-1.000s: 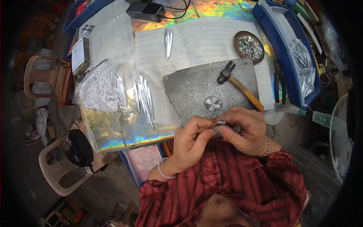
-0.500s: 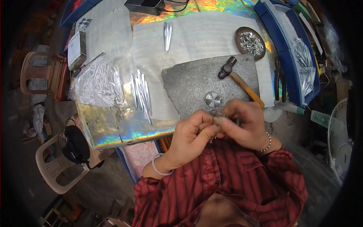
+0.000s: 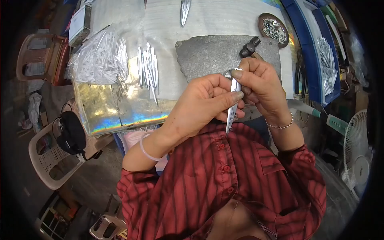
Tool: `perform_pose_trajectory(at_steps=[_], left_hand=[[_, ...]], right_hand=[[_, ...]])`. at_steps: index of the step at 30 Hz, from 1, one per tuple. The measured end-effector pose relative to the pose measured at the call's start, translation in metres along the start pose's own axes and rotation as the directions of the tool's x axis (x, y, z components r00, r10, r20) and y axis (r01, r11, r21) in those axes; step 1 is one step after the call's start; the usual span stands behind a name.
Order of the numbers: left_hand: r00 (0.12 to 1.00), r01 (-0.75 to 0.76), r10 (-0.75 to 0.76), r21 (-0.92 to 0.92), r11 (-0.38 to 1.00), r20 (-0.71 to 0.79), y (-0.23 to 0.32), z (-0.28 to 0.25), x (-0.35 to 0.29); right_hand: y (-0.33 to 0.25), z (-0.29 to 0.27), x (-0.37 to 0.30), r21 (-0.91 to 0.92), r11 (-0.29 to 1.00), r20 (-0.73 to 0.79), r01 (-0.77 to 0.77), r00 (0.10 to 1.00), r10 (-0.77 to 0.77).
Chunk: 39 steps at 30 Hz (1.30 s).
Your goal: The recorder is using a small hammer and pins to assemble thin metal strips on a workbench.
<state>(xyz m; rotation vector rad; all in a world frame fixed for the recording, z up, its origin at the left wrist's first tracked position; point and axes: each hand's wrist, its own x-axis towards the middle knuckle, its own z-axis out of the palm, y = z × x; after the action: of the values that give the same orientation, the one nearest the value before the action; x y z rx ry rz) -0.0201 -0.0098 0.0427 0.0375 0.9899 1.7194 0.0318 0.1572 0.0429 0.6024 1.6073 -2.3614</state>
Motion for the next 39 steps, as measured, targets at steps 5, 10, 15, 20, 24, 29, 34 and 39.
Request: perform_pose_trajectory(at_steps=[5,10,15,20,24,29,34,39], left_hand=[[0.998,0.059,-0.058,-0.05,0.997,0.024,0.004,-0.001,0.0],[0.992,0.122,-0.12,-0.073,0.99,0.033,0.009,0.001,0.001],[0.989,0.137,-0.136,-0.016,0.99,0.059,0.011,-0.002,0.004],[0.985,0.153,-0.151,-0.01,0.988,0.08,0.013,-0.003,0.006],[0.979,0.154,-0.156,0.027,0.988,0.128,0.015,-0.004,0.008],[0.969,0.185,-0.193,0.067,0.98,0.151,0.019,-0.005,0.013],[0.958,0.208,-0.219,0.079,0.975,0.184,0.021,-0.006,0.015],[0.959,0.202,-0.22,0.118,0.972,0.178,0.026,-0.006,0.013]], right_hand=[[0.0,0.004,-0.002,0.04,0.999,-0.017,-0.03,0.999,0.03],[0.002,0.005,-0.004,0.041,0.999,-0.041,-0.018,0.999,0.019],[0.001,0.01,-0.008,0.017,1.0,-0.115,0.017,0.993,-0.015],[0.003,0.012,-0.012,0.009,0.997,-0.136,0.075,0.988,-0.073],[0.007,0.013,-0.015,-0.004,0.995,-0.156,0.097,0.983,-0.096],[0.013,0.013,-0.015,0.01,0.986,-0.216,0.167,0.963,-0.16],[0.015,0.019,-0.016,-0.011,0.978,-0.286,0.207,0.937,-0.201],[0.016,0.018,-0.017,-0.005,0.977,-0.25,0.215,0.945,-0.209]])
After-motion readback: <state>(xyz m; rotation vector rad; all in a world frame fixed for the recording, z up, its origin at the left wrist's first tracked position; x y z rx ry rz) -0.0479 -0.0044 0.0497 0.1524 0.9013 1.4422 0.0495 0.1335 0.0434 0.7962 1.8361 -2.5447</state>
